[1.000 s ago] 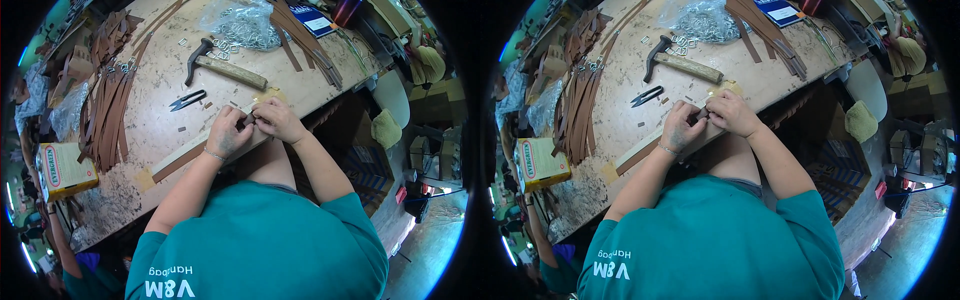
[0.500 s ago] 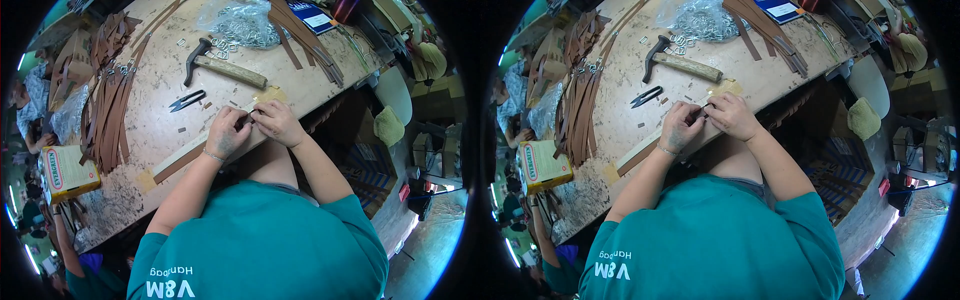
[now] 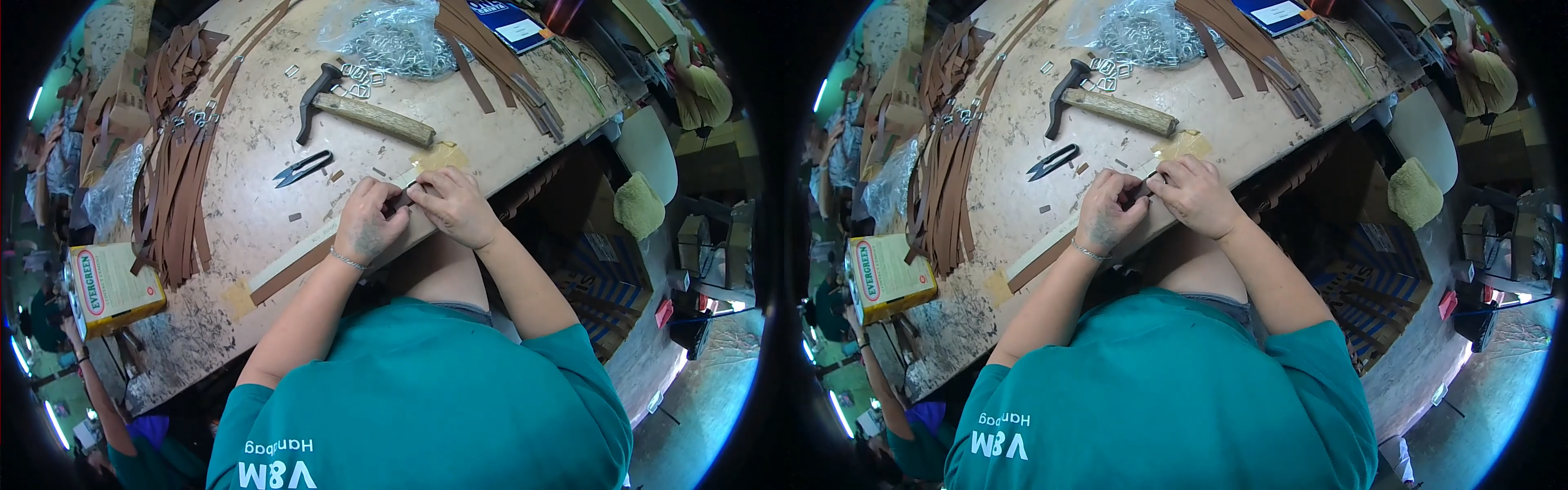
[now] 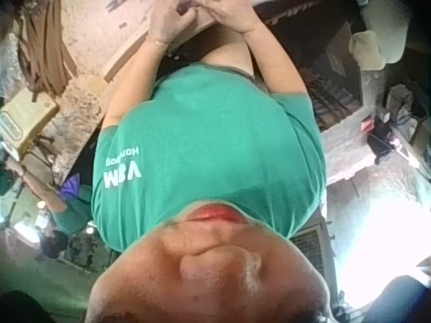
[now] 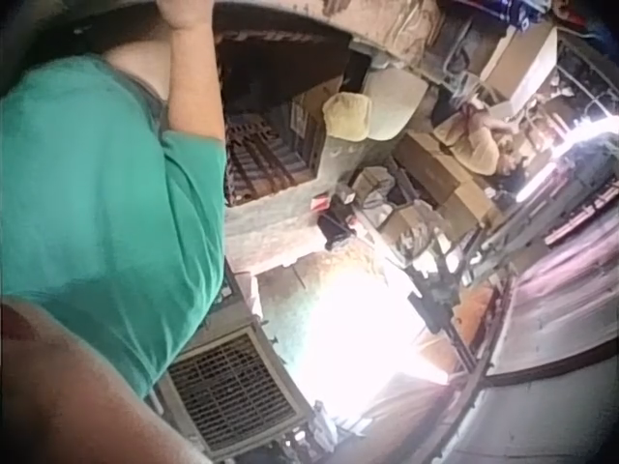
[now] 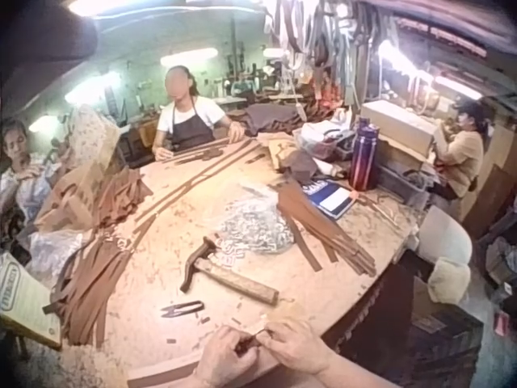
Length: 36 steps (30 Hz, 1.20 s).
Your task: Attaching metal hardware to leather straps using a hammer and manual assembly in a workshop.
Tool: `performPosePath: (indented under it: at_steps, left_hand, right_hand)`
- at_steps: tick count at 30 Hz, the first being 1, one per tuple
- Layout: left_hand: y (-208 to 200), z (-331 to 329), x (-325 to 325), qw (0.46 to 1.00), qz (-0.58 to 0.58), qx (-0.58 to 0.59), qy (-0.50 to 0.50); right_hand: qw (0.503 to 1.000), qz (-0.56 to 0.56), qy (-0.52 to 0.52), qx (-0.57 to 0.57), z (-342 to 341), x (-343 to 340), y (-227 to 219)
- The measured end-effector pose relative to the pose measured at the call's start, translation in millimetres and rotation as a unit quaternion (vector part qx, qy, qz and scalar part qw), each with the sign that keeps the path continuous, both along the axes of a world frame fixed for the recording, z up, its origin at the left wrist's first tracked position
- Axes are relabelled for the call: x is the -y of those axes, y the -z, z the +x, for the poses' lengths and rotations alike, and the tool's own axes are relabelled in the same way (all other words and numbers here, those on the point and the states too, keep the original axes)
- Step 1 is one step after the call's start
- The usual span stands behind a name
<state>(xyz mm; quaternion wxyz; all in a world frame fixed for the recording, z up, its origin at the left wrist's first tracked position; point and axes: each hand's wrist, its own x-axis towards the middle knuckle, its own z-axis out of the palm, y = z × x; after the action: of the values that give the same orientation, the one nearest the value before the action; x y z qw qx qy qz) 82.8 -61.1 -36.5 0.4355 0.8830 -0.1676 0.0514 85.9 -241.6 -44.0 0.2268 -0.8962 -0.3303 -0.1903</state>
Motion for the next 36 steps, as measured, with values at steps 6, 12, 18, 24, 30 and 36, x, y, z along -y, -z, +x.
performPosePath:
  at_steps: [6, 12, 18, 24, 30, 36]
  left_hand:
    - [-2, 0, 0, 1.000, -0.006, -0.002, -0.001]
    - [-3, -2, 2, 1.000, -0.009, -0.007, -0.005]
    - [-1, 0, 2, 1.000, -0.012, -0.012, -0.007]
    - [-2, 0, 3, 0.999, -0.009, -0.027, -0.016]
    - [1, 0, 3, 1.000, 0.004, -0.001, -0.016]
    - [2, 1, -7, 0.998, -0.054, -0.019, -0.019]
  right_hand:
    - [1.000, -0.023, 0.006, 0.014, -2, -2, -4]
    - [0.998, -0.054, 0.023, 0.007, -7, -4, -3]
    - [0.994, -0.093, 0.053, 0.032, -18, -10, -9]
    - [0.969, -0.205, 0.095, 0.103, -30, -17, -15]
    - [0.969, -0.210, 0.096, 0.092, -29, -16, -13]
    - [0.972, -0.213, 0.079, 0.067, -29, -16, -14]
